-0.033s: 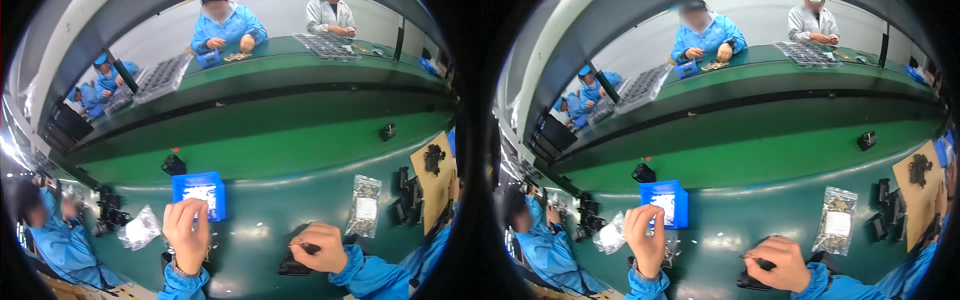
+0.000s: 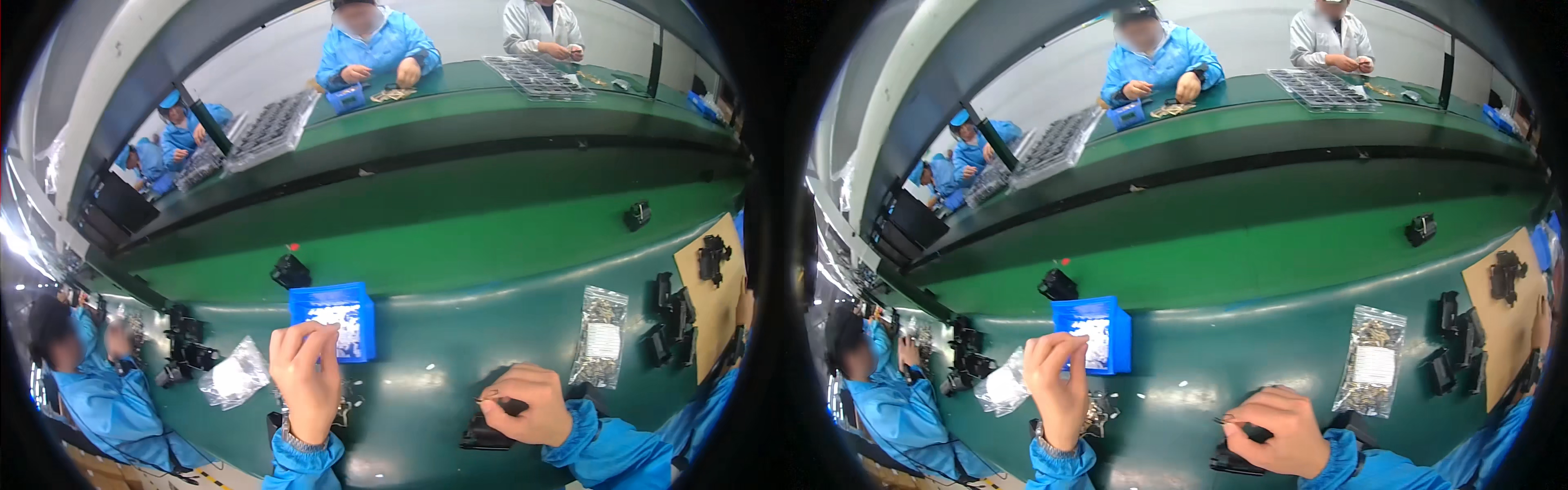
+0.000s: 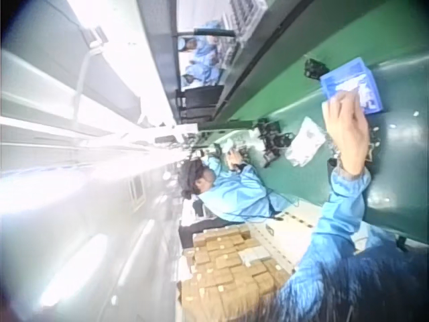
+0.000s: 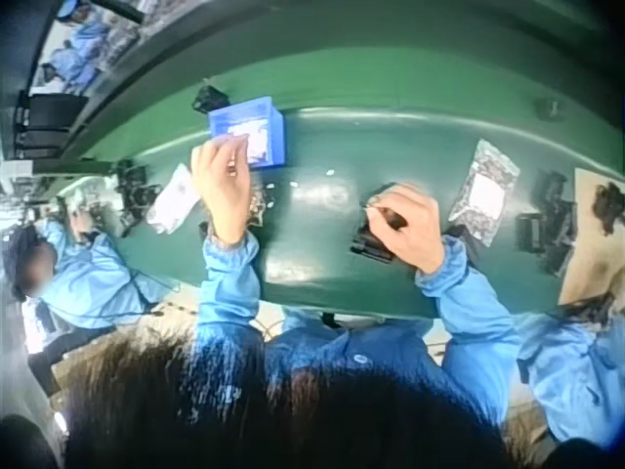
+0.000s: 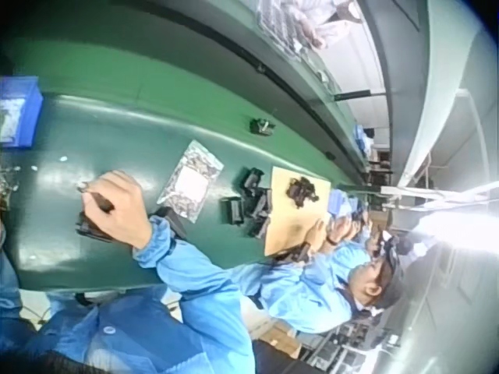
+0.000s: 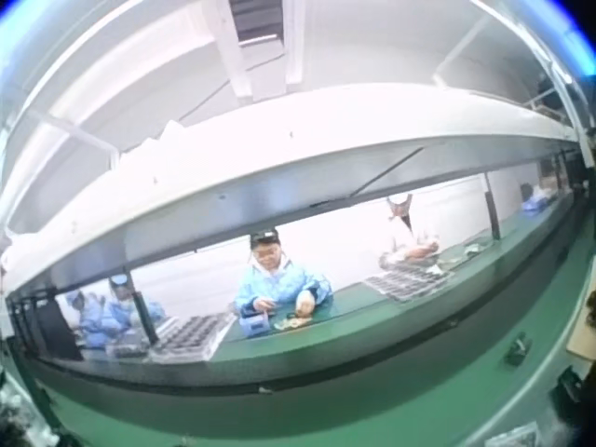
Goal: Assembling small electronic components and connecting wires at a factory workstation.
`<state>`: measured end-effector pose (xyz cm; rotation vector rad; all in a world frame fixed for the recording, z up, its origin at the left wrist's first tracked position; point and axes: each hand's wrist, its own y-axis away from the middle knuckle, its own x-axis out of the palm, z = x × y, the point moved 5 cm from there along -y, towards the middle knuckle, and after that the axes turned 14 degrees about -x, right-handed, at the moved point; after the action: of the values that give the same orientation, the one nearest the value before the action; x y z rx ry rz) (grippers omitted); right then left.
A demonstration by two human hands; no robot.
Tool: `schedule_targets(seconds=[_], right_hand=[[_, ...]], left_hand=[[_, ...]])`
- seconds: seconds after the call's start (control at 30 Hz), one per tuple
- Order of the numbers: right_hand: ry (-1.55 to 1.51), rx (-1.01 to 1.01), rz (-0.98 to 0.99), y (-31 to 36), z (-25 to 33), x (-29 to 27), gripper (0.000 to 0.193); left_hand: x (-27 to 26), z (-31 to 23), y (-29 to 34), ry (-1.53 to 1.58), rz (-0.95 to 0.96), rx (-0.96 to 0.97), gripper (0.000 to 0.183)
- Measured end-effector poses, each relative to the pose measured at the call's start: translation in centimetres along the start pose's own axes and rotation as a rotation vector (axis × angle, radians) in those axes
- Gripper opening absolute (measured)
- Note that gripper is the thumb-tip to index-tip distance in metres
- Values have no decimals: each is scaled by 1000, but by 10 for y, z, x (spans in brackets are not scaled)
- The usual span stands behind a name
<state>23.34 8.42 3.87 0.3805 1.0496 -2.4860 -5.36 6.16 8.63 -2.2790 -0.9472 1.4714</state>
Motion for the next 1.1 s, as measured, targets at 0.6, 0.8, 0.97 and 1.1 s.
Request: schedule_targets(seconds=[0.6,0.8,0.97,1.1], right_hand=[[216,-191,260,-17,11,3,15],[-60,-78,186,-14,5,-1,18],[-367,12,179,-10,2,5,22],[-494,56,169,-8,3,-3,19]], left_hand=[[40,-63,59,653,612,215,18],[44,-55,59,840,694,36,16],[51,-47,67,1021,831,-73,15],[51,-50,66,1041,860,-14,22]])
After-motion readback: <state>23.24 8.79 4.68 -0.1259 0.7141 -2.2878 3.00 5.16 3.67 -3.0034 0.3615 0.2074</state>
